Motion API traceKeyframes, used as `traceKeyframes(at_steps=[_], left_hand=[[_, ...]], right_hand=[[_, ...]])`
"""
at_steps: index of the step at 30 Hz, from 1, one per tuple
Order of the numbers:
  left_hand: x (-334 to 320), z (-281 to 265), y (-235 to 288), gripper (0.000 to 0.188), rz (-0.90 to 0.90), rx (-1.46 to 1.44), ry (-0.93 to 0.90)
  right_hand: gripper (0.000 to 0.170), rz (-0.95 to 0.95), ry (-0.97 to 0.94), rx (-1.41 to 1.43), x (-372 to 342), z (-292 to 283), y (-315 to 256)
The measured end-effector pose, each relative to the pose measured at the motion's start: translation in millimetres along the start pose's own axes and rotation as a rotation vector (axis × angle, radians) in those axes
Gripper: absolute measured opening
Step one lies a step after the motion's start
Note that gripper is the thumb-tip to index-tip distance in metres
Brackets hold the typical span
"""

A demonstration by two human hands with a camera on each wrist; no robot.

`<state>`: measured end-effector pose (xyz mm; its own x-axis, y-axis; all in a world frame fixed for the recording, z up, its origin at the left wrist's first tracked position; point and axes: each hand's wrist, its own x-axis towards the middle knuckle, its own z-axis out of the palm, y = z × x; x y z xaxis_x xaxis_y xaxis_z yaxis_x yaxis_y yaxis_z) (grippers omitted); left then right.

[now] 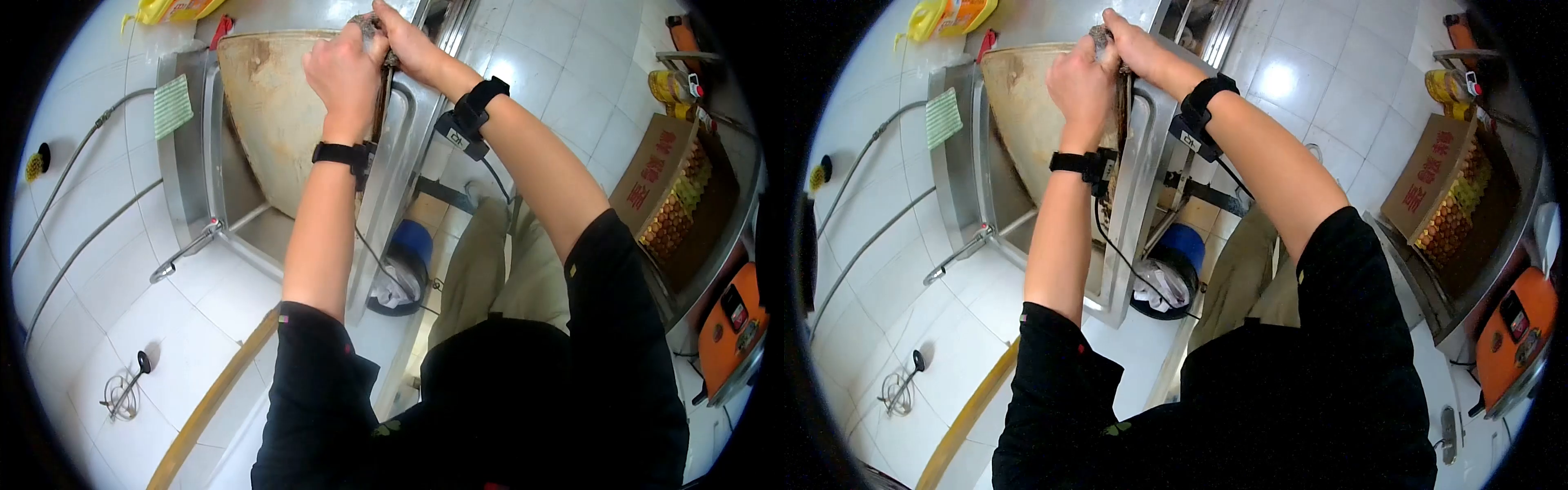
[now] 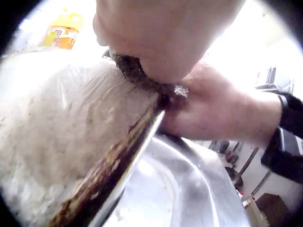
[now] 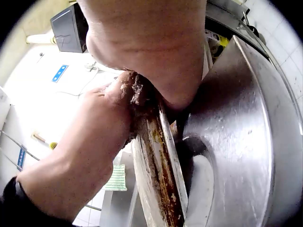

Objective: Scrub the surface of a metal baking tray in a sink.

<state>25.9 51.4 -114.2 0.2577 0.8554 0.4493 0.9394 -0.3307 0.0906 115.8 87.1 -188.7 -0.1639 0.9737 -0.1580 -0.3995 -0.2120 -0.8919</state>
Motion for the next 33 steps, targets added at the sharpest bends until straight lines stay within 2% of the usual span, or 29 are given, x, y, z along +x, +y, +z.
traceKeyframes(at_steps=[6, 8, 10, 12, 14, 16, 17, 18, 19, 22, 24, 26, 29, 31, 33], left_hand=[[-22, -6, 8, 0.034, 0.139, 0.028, -0.027], [-15, -6, 7, 0.029, 0.155, 0.012, -0.044], [-8, -3, 9, 0.03, 0.041, 0.14, -0.078], [6, 2, 7, 0.027, 0.001, 0.107, -0.064], [16, 3, 5, 0.028, -0.12, 0.136, -0.2], [6, -2, 8, 0.032, -0.094, 0.083, -0.133], [-4, -6, 10, 0.033, -0.07, 0.1, -0.129], [-11, -8, 13, 0.034, -0.036, 0.11, -0.126], [-19, -12, 12, 0.046, 0.015, 0.138, -0.155], [-2, -9, 9, 0.046, -0.019, 0.157, -0.182], [14, -4, 8, 0.039, -0.077, 0.177, -0.169], [28, -1, -1, 0.04, -0.137, 0.228, -0.246], [8, -8, 1, 0.039, -0.074, 0.155, -0.158], [-7, -11, 2, 0.039, -0.049, 0.177, -0.152], [-9, -13, 4, 0.04, -0.034, 0.241, -0.201]], right_hand=[[0.068, 0.082, -0.045, 0.057, -17, 0, -20], [0.065, -0.014, -0.077, -0.141, -21, -1, -23], [0.067, -0.009, -0.029, -0.11, -21, 0, -19], [0.066, -0.003, -0.028, -0.091, -8, -1, -9], [0.066, -0.016, -0.044, -0.12, -1, -2, 2], [0.066, -0.108, 0.085, -0.092, -9, 3, -7], [0.066, -0.01, 0.003, -0.019, -16, 1, -11], [0.066, -0.022, 0.009, -0.015, -18, 0, -17], [0.067, -0.005, 0.017, -0.019, -21, 2, -19], [0.065, 0.031, 0.003, -0.016, -23, -1, -22], [0.063, -0.083, 0.045, -0.054, -25, 1, -23], [0.061, -0.064, -0.023, -0.084, -25, -2, -27], [0.061, -0.099, 0.028, -0.015, -18, 5, -16], [0.062, 0.018, 0.045, -0.071, -21, 2, -21], [0.063, 0.024, 0.035, -0.068, -26, 0, -26]])
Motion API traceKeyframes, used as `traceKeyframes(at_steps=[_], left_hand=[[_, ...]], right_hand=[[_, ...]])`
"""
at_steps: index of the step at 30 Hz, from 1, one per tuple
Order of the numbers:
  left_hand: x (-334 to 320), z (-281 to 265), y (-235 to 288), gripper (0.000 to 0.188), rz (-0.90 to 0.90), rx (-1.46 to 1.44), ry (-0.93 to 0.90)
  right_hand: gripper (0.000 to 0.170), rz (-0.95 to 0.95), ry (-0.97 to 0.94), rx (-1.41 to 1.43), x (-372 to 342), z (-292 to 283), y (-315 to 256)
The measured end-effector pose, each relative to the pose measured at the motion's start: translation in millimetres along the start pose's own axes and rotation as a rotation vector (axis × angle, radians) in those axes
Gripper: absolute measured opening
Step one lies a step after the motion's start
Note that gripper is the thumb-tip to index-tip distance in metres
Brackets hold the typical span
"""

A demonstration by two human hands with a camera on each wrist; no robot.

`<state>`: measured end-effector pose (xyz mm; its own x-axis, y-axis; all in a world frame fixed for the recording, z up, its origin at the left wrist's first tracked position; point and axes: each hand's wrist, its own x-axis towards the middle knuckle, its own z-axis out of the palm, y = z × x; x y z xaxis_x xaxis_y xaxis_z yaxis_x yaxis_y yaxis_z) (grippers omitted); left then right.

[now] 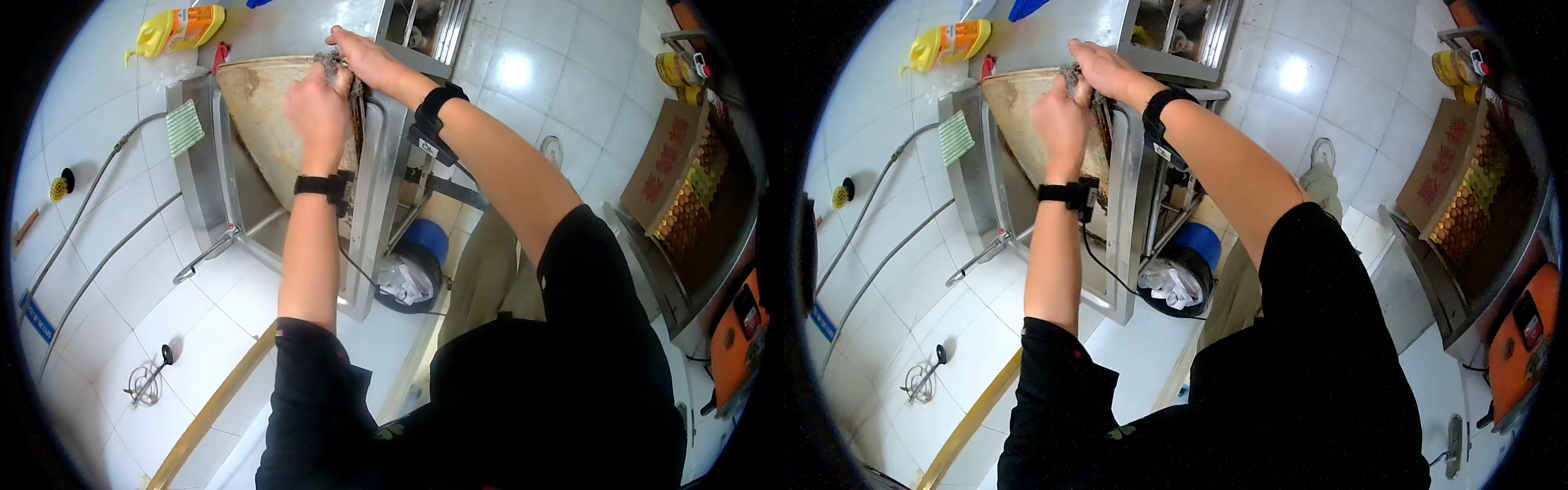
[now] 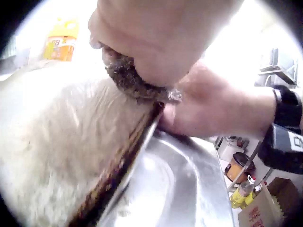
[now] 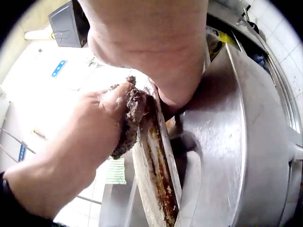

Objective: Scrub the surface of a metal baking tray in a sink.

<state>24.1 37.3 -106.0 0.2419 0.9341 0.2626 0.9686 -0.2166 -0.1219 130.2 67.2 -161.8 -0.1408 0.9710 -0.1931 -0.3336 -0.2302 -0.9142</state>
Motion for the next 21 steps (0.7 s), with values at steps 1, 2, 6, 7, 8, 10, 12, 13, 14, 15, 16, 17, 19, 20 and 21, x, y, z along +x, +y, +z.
traceKeyframes(at_steps=[1, 2, 6, 7, 8, 10, 12, 13, 14, 15, 16, 17, 19, 20, 21], left_hand=[[9, -3, 1, 0.04, 0.004, -0.004, 0.0], [16, -6, 1, 0.04, 0.005, 0.012, -0.013], [43, 1, -9, 0.042, -0.045, 0.075, -0.046], [42, 0, -10, 0.041, -0.052, 0.093, -0.051], [34, -1, -10, 0.041, -0.057, 0.096, -0.051], [16, -5, -5, 0.04, 0.047, 0.061, 0.016], [16, -1, 1, 0.039, 0.041, 0.032, 0.035], [11, -1, 2, 0.038, 0.015, 0.007, 0.05], [20, 0, 0, 0.037, 0.021, -0.007, 0.015], [30, 3, 1, 0.037, 0.019, -0.013, 0.017], [38, 6, -1, 0.038, -0.01, -0.032, -0.014], [43, 7, -4, 0.039, -0.038, -0.047, -0.04], [39, 1, 0, 0.041, -0.065, -0.032, -0.036], [34, -3, 3, 0.037, -0.046, -0.001, -0.05], [29, -7, 5, 0.034, -0.027, 0.03, -0.064]], right_hand=[[0.064, -0.003, -0.02, -0.003, 2, -1, 1], [0.064, -0.032, -0.03, -0.011, 5, 1, 3], [0.064, -0.09, -0.013, 0.009, 5, 4, 4], [0.064, -0.088, -0.019, 0.008, 1, 5, 2], [0.063, -0.065, 0.0, 0.014, -2, 5, -2], [0.061, -0.016, -0.033, -0.041, 0, 0, -1], [0.059, -0.056, -0.019, -0.039, 8, 0, 5], [0.058, -0.085, -0.024, -0.041, 8, 3, 10], [0.056, -0.041, -0.027, -0.059, 13, 2, 14], [0.056, -0.041, -0.026, -0.065, 14, -1, 13], [0.056, -0.127, -0.012, -0.06, 11, 0, 10], [0.058, -0.218, 0.001, -0.052, 8, 1, 6], [0.058, -0.199, -0.017, -0.046, 8, 3, 10], [0.057, -0.136, -0.014, -0.026, 9, 4, 10], [0.056, -0.073, -0.012, -0.007, 7, 3, 6]])
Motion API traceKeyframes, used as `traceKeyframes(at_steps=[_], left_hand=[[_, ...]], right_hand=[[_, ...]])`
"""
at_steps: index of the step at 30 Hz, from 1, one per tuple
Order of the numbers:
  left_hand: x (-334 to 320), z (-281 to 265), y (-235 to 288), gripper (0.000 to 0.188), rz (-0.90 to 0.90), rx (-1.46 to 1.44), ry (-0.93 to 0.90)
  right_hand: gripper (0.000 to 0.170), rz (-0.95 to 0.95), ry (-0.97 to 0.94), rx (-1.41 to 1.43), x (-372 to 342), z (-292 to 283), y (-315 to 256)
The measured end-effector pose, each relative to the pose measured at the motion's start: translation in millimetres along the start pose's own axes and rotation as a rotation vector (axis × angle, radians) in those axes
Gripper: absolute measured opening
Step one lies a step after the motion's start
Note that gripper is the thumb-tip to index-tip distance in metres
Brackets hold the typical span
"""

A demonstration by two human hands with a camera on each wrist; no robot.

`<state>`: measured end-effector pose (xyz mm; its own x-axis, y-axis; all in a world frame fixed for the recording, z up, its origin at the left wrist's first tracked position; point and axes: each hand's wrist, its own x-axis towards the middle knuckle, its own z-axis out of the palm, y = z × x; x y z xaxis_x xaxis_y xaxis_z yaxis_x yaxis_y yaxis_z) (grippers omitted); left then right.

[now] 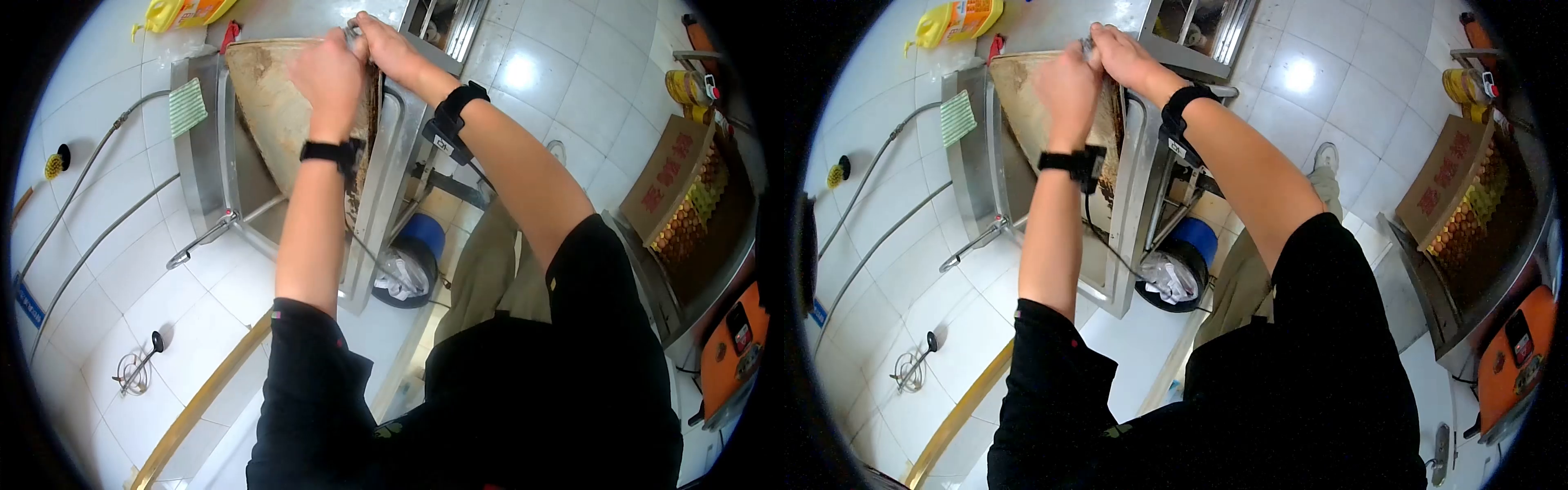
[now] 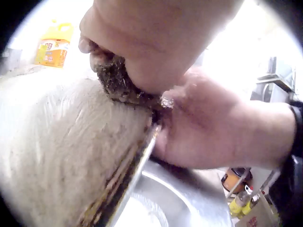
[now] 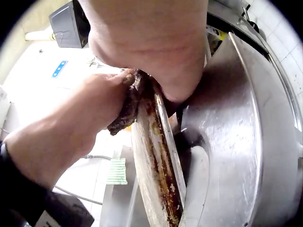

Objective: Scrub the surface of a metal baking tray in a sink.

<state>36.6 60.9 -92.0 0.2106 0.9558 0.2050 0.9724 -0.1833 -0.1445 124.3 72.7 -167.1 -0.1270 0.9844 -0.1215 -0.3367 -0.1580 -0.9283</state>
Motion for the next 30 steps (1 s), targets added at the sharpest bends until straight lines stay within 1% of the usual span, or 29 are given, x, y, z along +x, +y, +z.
traceKeyframes(at_steps=[1, 2, 4, 5, 8, 9, 10, 11, 12, 13, 14, 16, 17, 18, 20, 21, 23, 24, 25, 26, 27, 28, 29, 30], left_hand=[[-7, 3, 0, 0.03, 0.035, -0.006, 0.022], [-7, 4, 1, 0.03, 0.038, -0.007, 0.02], [-6, 10, 0, 0.039, 0.09, -0.032, 0.078], [0, 13, -1, 0.039, 0.086, -0.033, 0.082], [12, 12, -7, 0.039, 0.086, 0.012, 0.079], [13, 11, -7, 0.038, 0.064, 0.017, 0.081], [13, 11, -6, 0.037, 0.043, 0.021, 0.085], [9, 10, -5, 0.037, 0.037, 0.021, 0.092], [-1, 10, -5, 0.027, 0.035, -0.023, 0.065], [-9, 7, -2, 0.017, 0.035, -0.065, 0.037], [-16, 6, 2, 0.017, 0.037, -0.064, 0.044], [-30, 0, 11, 0.019, 0.095, -0.055, 0.087], [-26, -2, 12, 0.021, 0.061, -0.041, 0.05], [-19, 1, 11, 0.021, 0.06, -0.043, 0.051], [-2, 11, 3, 0.028, -0.059, -0.073, 0.006], [9, 12, -1, 0.028, -0.067, -0.079, 0.008], [23, 8, -12, 0.04, -0.117, -0.06, -0.056], [25, 8, -20, 0.04, -0.129, -0.061, -0.047], [28, 8, -27, 0.046, -0.177, -0.084, -0.075], [30, 8, -32, 0.051, -0.222, -0.108, -0.104], [28, 5, -34, 0.053, -0.294, -0.139, -0.123], [23, 6, -36, 0.053, -0.293, -0.141, -0.112], [17, 8, -38, 0.053, -0.29, -0.187, -0.086], [13, 7, -38, 0.053, -0.286, -0.233, -0.062]], right_hand=[[0.056, 0.048, 0.005, 0.037, -5, -1, -4], [0.056, 0.05, 0.009, 0.037, -5, -2, -7], [0.056, 0.05, 0.001, 0.026, -2, -3, 0], [0.055, -0.039, 0.026, 0.011, 0, 1, 5], [0.053, -0.071, 0.032, 0.049, 7, 4, 14], [0.053, -0.143, 0.058, 0.012, 8, 6, 11], [0.053, -0.148, 0.049, 0.01, 6, 5, 8], [0.053, -0.076, 0.025, 0.009, 2, 1, 7], [0.053, -0.004, 0.002, 0.008, -1, -2, 2], [0.055, 0.033, 0.032, -0.003, 0, 0, 5], [0.055, 0.025, 0.032, -0.004, 3, -1, 8], [0.056, -0.108, 0.099, -0.026, 3, 2, 10], [0.056, -0.102, 0.095, -0.023, 2, 4, 12], [0.056, -0.118, 0.091, -0.035, 3, 3, 10], [0.056, -0.146, 0.075, -0.066, 3, -1, 10], [0.056, -0.144, 0.069, -0.075, 3, -2, 12], [0.057, -0.18, 0.069, -0.097, 2, 0, 13], [0.057, -0.206, 0.07, -0.109, 5, 0, 13], [0.055, -0.126, 0.054, -0.019, 6, 1, 14], [0.055, -0.137, 0.047, -0.024, 7, 0, 14], [0.054, -0.11, 0.006, -0.097, 4, -4, 11], [0.053, -0.084, -0.03, -0.17, 1, -7, 6], [0.053, -0.042, -0.066, -0.167, -3, -10, 2], [0.053, -0.049, -0.063, -0.169, -12, -11, -7]])
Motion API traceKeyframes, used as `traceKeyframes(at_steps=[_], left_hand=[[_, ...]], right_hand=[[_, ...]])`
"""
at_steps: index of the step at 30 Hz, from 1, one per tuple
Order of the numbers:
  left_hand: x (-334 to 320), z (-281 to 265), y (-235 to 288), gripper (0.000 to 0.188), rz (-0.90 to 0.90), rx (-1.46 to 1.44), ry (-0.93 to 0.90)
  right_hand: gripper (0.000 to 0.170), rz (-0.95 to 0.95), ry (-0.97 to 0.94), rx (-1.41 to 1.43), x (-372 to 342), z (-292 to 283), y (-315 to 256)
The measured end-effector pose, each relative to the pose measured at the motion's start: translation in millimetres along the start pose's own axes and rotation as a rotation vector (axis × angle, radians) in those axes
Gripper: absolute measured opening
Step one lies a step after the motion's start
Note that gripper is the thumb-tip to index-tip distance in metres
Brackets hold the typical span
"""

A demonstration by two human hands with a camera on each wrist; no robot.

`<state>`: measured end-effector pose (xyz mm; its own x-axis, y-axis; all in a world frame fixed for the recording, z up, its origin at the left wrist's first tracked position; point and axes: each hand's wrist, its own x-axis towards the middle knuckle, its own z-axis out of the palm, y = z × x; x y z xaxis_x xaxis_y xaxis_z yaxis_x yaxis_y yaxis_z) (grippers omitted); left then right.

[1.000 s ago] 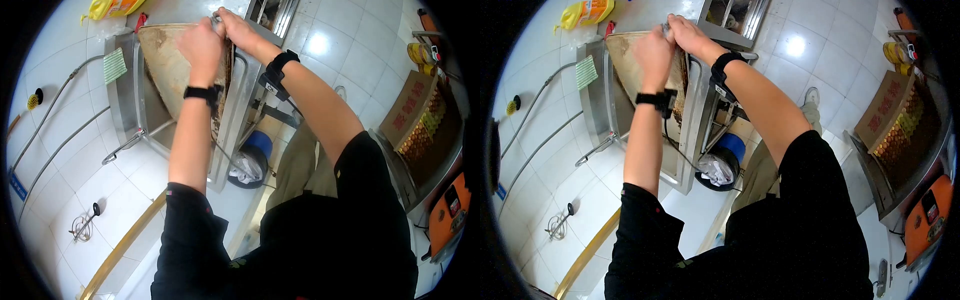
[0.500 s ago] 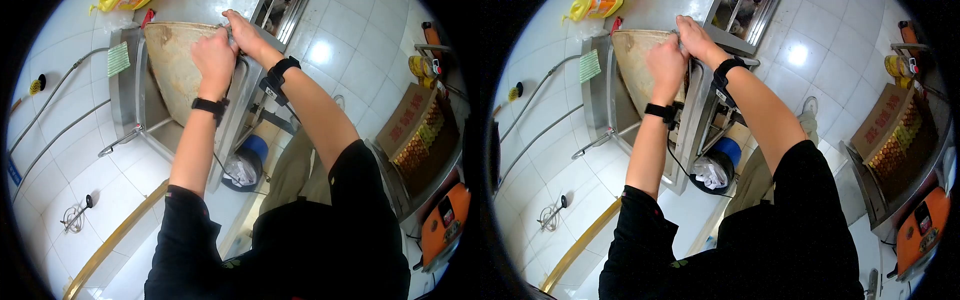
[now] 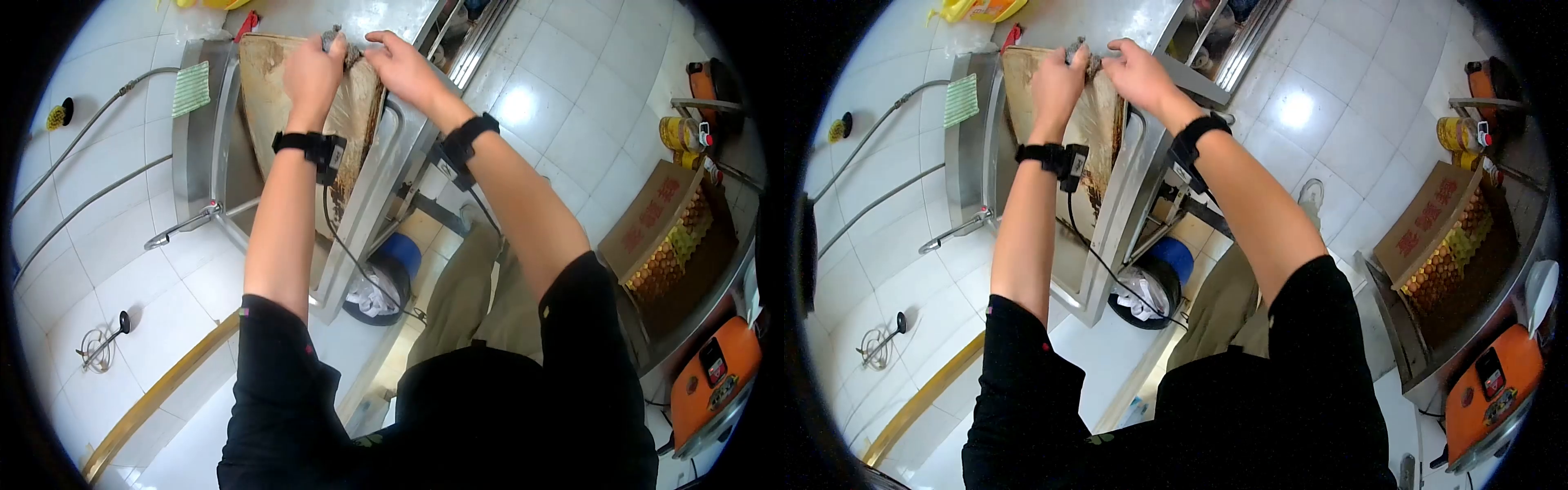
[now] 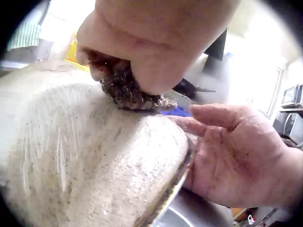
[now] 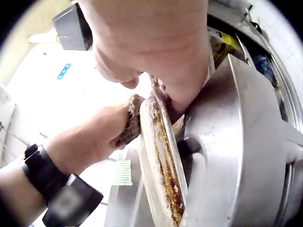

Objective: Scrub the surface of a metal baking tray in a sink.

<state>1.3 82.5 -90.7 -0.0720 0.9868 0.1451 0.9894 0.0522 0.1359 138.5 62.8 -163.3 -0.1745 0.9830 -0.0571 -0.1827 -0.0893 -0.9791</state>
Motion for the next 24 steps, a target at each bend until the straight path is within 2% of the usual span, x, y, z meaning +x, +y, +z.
traceKeyframes(at_steps=[1, 2, 3, 5, 7, 8, 10, 11, 13, 14, 15, 16, 17, 18, 20, 21, 22, 24], left_hand=[[-3, -3, 3, 0.044, -0.001, -0.019, 0.003], [-5, -5, 6, 0.044, -0.001, -0.025, 0.007], [-7, -7, 8, 0.044, 0.03, -0.03, -0.048], [-12, -12, 10, 0.044, 0.053, -0.043, -0.096], [-17, -18, 5, 0.038, 0.031, -0.159, -0.242], [-20, -20, -2, 0.038, 0.025, -0.162, -0.233], [-29, -18, -25, 0.035, 0.111, -0.596, -0.178], [-34, -15, -33, 0.035, 0.11, -0.595, -0.169], [-46, -9, -48, 0.038, 0.278, -0.305, -0.005], [-49, -4, -53, 0.038, 0.271, -0.304, -0.001], [-52, 3, -56, 0.043, 0.254, -0.297, 0.006], [-56, 12, -63, 0.048, 0.236, -0.29, 0.011], [-56, 26, -75, 0.062, 0.214, -0.411, -0.086], [-59, 26, -75, 0.062, 0.204, -0.413, -0.083], [-62, 28, -73, 0.072, 0.182, -0.272, -0.194], [-59, 27, -73, 0.1, 0.161, -0.227, -0.323], [-59, 20, -67, 0.1, 0.149, -0.235, -0.319], [-64, 12, -50, 0.13, 0.174, -0.146, -0.32]], right_hand=[[0.052, -0.126, 0.029, -0.148, -12, -2, -11], [0.052, -0.252, 0.056, -0.299, -18, -3, -17], [0.05, -0.463, 0.085, -0.442, -19, -4, -17], [0.05, -0.482, 0.051, -0.544, -22, -5, -19], [0.043, -0.48, 0.034, -0.687, -21, -5, -27], [0.043, -0.489, 0.027, -0.69, -18, -4, -30], [0.038, -0.474, 0.008, -0.828, -13, -1, -36], [0.036, -0.523, 0.052, -0.833, -11, 1, -37], [0.036, -0.54, 0.051, -0.899, -6, 6, -46], [0.036, -0.552, 0.055, -0.967, -4, 9, -49], [0.035, -0.661, 0.093, -0.937, -1, 13, -44], [0.035, -0.665, 0.084, -0.937, 0, 16, -44], [0.035, -0.675, -0.008, -1.006, 1, 18, -44], [0.034, -0.683, -0.102, -1.074, 1, 19, -45], [0.034, -0.674, -0.14, -1.066, 1, 16, -50], [0.036, -0.666, -0.178, -1.06, 0, 12, -53], [0.037, -0.658, -0.217, -1.053, -1, 9, -54], [0.042, -0.672, -0.262, -1.031, -6, 4, -52]])
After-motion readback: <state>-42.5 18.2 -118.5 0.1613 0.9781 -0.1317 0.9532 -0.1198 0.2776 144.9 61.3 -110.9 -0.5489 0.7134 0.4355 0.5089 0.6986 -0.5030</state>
